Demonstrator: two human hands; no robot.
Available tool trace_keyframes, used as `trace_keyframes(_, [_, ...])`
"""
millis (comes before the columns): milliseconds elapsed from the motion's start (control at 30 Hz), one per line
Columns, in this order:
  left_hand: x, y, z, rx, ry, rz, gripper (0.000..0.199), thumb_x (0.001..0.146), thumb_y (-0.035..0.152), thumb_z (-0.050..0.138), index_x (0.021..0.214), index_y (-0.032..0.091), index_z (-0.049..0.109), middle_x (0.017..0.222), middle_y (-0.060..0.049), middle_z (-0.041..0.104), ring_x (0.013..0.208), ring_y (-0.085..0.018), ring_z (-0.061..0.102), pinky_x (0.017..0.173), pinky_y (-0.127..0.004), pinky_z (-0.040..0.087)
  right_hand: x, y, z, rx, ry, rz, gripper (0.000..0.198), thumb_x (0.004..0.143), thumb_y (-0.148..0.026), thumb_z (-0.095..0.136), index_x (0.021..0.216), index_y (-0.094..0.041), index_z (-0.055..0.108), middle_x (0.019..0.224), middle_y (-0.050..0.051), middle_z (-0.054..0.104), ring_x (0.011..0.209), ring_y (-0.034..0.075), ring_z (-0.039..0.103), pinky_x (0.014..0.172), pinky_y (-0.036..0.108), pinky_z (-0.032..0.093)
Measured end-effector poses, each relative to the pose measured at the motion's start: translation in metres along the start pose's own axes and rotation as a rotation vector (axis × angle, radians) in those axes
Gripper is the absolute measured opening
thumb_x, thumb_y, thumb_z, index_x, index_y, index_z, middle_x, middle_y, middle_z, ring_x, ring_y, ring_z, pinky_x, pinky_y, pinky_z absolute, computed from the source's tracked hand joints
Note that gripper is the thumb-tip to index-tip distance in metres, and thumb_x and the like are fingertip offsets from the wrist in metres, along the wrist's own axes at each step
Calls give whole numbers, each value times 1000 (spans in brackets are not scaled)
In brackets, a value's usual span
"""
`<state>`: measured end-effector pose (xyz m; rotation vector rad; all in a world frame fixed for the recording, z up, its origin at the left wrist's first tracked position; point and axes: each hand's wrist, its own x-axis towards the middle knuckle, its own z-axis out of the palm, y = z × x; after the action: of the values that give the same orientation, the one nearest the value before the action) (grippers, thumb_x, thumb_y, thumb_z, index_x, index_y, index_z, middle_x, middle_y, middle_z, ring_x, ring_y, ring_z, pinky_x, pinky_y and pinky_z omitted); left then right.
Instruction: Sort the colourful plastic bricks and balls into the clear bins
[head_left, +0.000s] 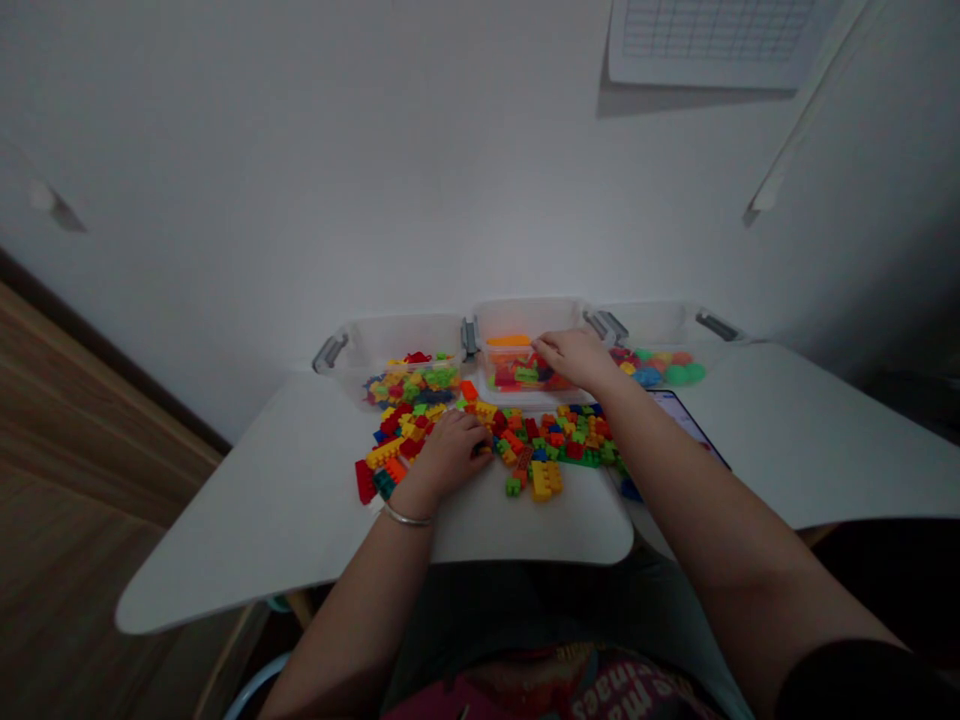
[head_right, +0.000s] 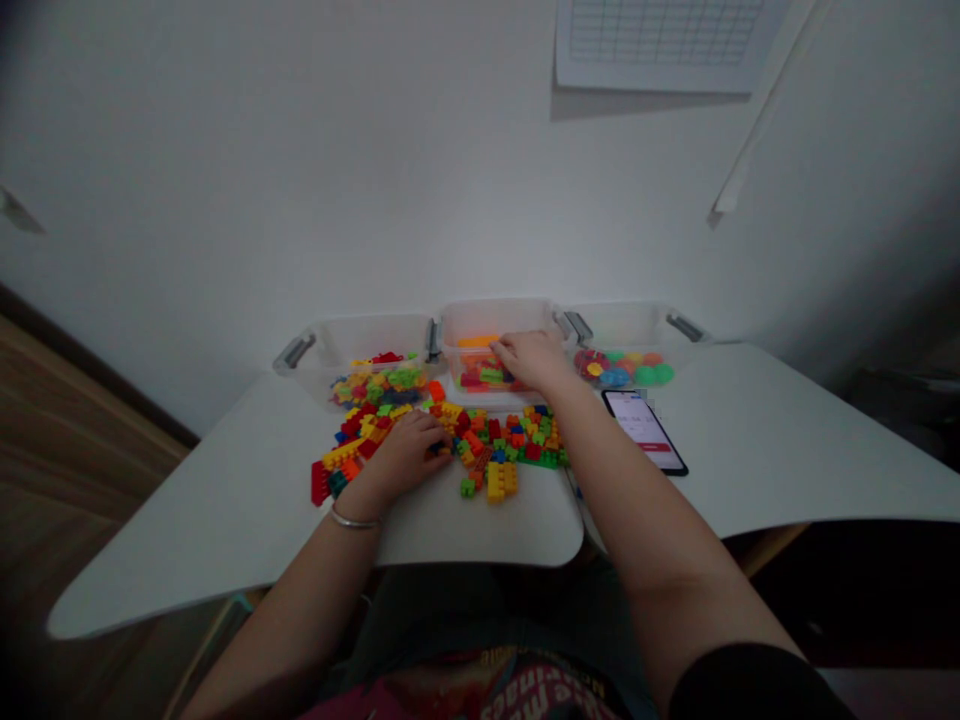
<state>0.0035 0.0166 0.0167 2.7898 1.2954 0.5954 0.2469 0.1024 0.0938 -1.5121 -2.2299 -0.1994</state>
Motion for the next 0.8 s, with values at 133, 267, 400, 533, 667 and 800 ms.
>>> trace_keyframes(133, [0,-1,0,-13,20,-6,8,82,22,63,86,21,69,90,-5,68,91,-22,58,87,-39,44,-5,0,-2,251,186,3,33,93,-33,44,104,-19,72,103,8,74,98,23,66,91,37,45])
trace_keyframes(267, [3,-1,-2,-16,23,-19,9,85,24,62,85,21,70,88,-5,69,87,-21,59,84,-37,45,-26,-14,-10,447,464,39,30,91,-31,45,102,-19,70,107,8,72,101,23,63,93,39,46])
trace_keyframes(400, [8,4,-5,-70,53,-50,11,86,27,62,92,20,69,90,-5,70,88,-22,61,84,-38,45,-58,-39,-8,608,445,28,25,90,-29,46,100,-21,68,100,7,72,92,20,64,85,35,50])
trace_keyframes(533, [12,9,-4,-230,157,-169,15,84,26,63,97,19,66,90,-5,70,86,-21,62,81,-36,48,-87,-60,10,592,277,-133,23,86,-18,49,101,-22,66,102,6,71,97,21,63,89,37,49])
trace_keyframes(667, [13,11,0,-432,267,-284,13,84,27,62,93,18,61,87,-3,67,82,-17,63,76,-30,50,-102,-70,30,467,128,-179,28,81,-9,54,103,-23,65,107,6,70,102,24,62,93,42,48])
trace_keyframes(800, [13,12,1,-453,269,-315,12,83,28,62,87,18,58,85,-2,66,79,-16,62,73,-29,50,-106,-70,42,389,108,-194,32,81,-11,59,111,-22,63,109,7,70,103,25,63,92,44,48])
